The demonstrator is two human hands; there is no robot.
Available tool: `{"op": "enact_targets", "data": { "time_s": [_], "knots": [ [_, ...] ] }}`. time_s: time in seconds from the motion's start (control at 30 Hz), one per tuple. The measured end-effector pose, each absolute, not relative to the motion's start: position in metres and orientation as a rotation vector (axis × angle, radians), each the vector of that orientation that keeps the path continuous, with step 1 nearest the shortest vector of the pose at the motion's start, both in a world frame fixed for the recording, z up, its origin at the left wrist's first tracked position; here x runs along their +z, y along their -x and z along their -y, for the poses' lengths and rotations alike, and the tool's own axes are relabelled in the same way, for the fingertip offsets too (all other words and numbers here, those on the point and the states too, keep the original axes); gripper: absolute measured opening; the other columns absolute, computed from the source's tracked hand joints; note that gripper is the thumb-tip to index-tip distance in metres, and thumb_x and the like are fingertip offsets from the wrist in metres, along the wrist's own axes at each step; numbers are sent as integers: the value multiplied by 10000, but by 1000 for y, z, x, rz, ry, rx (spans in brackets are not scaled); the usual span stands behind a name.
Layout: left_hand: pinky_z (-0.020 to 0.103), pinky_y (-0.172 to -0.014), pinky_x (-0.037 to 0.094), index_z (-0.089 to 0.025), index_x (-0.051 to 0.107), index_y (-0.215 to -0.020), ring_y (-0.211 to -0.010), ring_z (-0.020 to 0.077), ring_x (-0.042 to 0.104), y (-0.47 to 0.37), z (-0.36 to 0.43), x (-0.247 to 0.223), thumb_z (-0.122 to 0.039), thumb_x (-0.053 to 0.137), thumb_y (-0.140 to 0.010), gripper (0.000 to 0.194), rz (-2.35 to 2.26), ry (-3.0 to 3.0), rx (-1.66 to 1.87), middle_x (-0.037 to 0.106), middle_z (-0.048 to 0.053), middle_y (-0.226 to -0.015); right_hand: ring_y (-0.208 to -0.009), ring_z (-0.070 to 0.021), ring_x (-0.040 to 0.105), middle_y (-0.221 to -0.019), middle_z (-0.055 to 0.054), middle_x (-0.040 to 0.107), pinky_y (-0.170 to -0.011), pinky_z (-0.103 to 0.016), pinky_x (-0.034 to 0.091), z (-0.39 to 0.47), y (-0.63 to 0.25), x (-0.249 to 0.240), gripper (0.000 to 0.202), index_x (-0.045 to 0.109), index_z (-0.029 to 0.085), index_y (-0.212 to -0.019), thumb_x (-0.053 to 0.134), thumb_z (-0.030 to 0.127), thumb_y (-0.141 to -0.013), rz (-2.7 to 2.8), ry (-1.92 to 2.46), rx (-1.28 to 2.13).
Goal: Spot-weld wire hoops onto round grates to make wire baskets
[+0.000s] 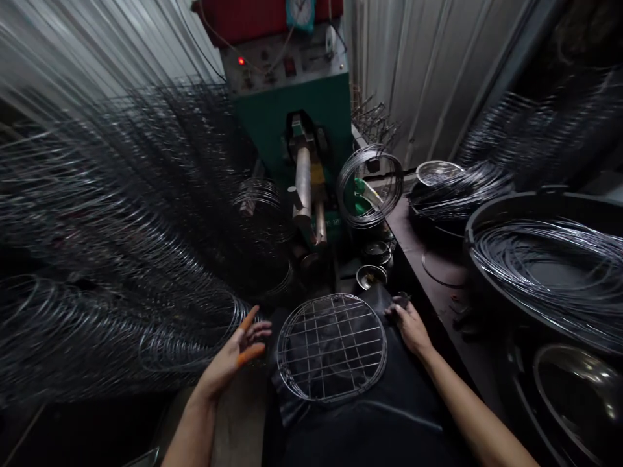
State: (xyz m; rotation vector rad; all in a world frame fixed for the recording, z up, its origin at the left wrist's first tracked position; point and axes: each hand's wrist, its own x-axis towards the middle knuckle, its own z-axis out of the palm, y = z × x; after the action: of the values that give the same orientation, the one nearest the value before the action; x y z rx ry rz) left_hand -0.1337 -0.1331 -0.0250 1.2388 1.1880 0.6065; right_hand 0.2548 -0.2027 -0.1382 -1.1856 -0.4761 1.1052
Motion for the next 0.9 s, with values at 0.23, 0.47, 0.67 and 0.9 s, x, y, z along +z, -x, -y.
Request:
{"op": "enact_targets", "data": {
  "time_s": [0.23, 0.47, 0.67, 0.9],
  "knots": [
    [400, -1017, 331, -215, 365, -1344, -1156, 244, 487, 33, 36, 9, -387, 757, -603, 856, -991, -1611, 140, 552, 110, -1225, -495, -76, 456, -601, 48, 514, -466, -209, 437, 200, -259, -121, 261, 585, 187, -798, 760, 253, -615, 24, 910, 1316],
    [404, -1063, 251, -178, 434, -1292, -1313, 310, 304, -52, -9, -50, -370, 848, -429, 976, -684, -1517, -529, 409, 153, -1382, -489, -84, 487, -581, 59, 497, -519, -263, 515, 207, -355, -126, 181, 478, 192, -672, 641, 194, -751, -171, 932, 930],
    [370, -977, 369, -220, 544, -1162, -1259, 280, 398, -66, -5, -71, -422, 844, -367, 874, -598, -1310, -536, 517, 64, -1302, -429, -75, 381, -529, 71, 413, -363, -200, 370, 214, -406, -132, 258, 414, 202, -619, 636, 219, -749, -114, 944, 897],
    [304, -770, 483, -191, 652, -978, -897, 232, 616, -68, 4, -52, -388, 831, -420, 618, -555, -1335, -642, 680, 38, -960, -547, -92, 470, -682, 25, 537, -406, -197, 376, 218, -372, -126, 207, 550, 193, -773, 713, 192, -644, -29, 896, 963]
  ]
}}
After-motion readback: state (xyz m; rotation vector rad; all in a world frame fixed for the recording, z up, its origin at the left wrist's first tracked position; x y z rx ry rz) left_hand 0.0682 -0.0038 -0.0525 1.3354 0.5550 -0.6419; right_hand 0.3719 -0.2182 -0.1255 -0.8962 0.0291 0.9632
